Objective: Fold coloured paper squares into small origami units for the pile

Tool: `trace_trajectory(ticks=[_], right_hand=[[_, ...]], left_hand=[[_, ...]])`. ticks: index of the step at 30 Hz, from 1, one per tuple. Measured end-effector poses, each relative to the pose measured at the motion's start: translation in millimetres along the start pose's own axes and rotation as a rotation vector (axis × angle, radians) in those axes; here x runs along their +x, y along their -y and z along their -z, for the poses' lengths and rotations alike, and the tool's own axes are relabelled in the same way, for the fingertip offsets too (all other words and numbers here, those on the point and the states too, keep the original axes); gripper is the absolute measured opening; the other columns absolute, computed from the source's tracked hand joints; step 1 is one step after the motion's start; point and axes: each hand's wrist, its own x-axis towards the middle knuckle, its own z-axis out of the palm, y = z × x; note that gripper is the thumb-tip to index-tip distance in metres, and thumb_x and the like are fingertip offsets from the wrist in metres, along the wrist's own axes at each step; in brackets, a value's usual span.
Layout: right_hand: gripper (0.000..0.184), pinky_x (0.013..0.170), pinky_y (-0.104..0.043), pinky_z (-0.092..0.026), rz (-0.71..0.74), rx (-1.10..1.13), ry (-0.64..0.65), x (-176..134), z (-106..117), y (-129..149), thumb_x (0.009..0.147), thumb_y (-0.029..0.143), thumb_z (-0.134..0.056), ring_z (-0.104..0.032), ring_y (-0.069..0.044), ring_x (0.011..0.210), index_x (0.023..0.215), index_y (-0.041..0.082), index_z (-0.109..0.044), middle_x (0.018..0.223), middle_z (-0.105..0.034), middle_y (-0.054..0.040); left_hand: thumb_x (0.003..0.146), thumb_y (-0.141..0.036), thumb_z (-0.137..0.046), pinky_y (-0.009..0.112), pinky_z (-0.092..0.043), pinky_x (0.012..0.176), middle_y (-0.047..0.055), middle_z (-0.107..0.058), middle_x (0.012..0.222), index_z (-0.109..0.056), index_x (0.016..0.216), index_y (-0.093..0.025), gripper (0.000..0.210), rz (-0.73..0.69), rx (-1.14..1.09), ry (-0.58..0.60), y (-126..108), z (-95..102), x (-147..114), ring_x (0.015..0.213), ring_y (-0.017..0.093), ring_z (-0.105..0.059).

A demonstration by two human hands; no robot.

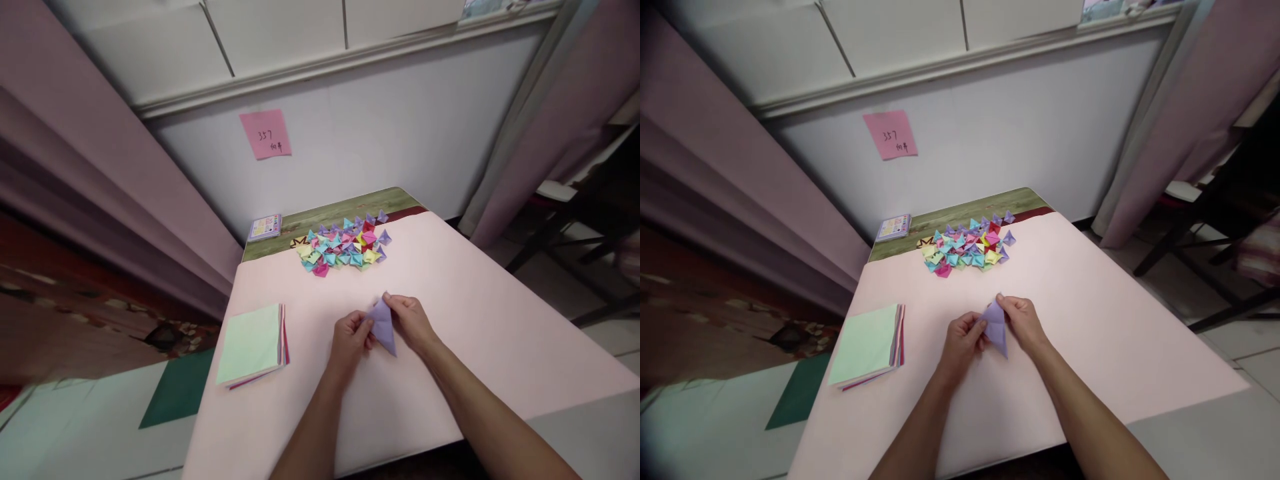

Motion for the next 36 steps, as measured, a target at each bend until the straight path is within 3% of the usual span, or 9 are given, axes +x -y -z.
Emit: trace_trajectory(ticks=[3, 5, 9, 12, 16, 36], right_hand=[[0.055, 0.067, -0.033, -0.055, 0.092, 0.004, -0.039, -1.4, 0.7, 3.1, 0.089, 0.066, -0.050, -0.066, -0.021, 0.075, 0.104, 0.016, -0.070, 0.093, -0.072, -0.0112], [0.052, 0.072, -0.034, -0.056, 0.198, -0.045, -0.075, -5.3, 1.3, 5.9, 0.092, 0.062, -0.048, -0.067, -0.021, 0.083, 0.119, 0.021, -0.065, 0.108, -0.069, -0.0113], [0.033, 0.076, -0.037, -0.056, 0.482, -0.248, -0.086, -16.0, 0.0, 9.0, 0.096, 0.048, -0.049, -0.064, -0.022, 0.092, 0.109, 0.024, -0.069, 0.117, -0.062, -0.0096], [0.031, 0.079, -0.038, -0.057, 0.592, -0.386, -0.042, -20.3, -2.4, 9.5, 0.097, 0.043, -0.047, -0.059, -0.026, 0.110, 0.104, 0.025, -0.072, 0.125, -0.056, -0.0100], [0.033, 0.080, -0.039, -0.057, 0.605, -0.446, -0.022, -19.8, -4.2, 11.7, 0.098, 0.043, -0.045, -0.051, -0.030, 0.122, 0.105, 0.025, -0.072, 0.131, -0.052, -0.0107], [0.028, 0.080, -0.036, -0.054, 0.511, -0.428, -0.044, -15.0, 2.5, 10.0, 0.095, 0.045, -0.052, -0.053, -0.029, 0.121, 0.097, 0.023, -0.070, 0.134, -0.051, -0.0109]], left_hand=[[0.079, -0.046, -0.070, 0.018, -0.028, 0.039, -0.001, -0.061, 0.054, -0.063, 0.081, -0.015, 0.031, -0.009, -0.115, -0.067, 0.0, 3.7, 4.0, 0.037, 0.006, -0.043], [0.079, -0.047, -0.071, 0.018, -0.027, 0.039, -0.001, -0.061, 0.053, -0.062, 0.084, -0.015, 0.034, -0.019, -0.237, -0.104, -0.9, 7.1, 6.4, 0.036, 0.005, -0.042], [0.078, -0.046, -0.072, 0.016, -0.027, 0.040, -0.001, -0.060, 0.053, -0.060, 0.085, -0.015, 0.035, -0.012, -0.378, -0.106, -2.2, 13.1, 8.6, 0.038, 0.004, -0.043], [0.080, -0.045, -0.072, 0.015, -0.030, 0.041, -0.001, -0.061, 0.054, -0.061, 0.088, -0.014, 0.034, -0.010, -0.356, -0.081, -2.6, 14.4, 7.9, 0.039, 0.004, -0.044], [0.082, -0.046, -0.070, 0.016, -0.032, 0.041, 0.000, -0.062, 0.056, -0.062, 0.090, -0.014, 0.034, -0.009, -0.278, -0.033, -3.5, 13.0, 6.2, 0.040, 0.005, -0.047], [0.082, -0.047, -0.069, 0.018, -0.037, 0.045, -0.002, -0.062, 0.057, -0.060, 0.086, -0.015, 0.034, -0.028, -0.081, 0.019, -2.1, 7.1, 2.2, 0.041, 0.007, -0.050]])
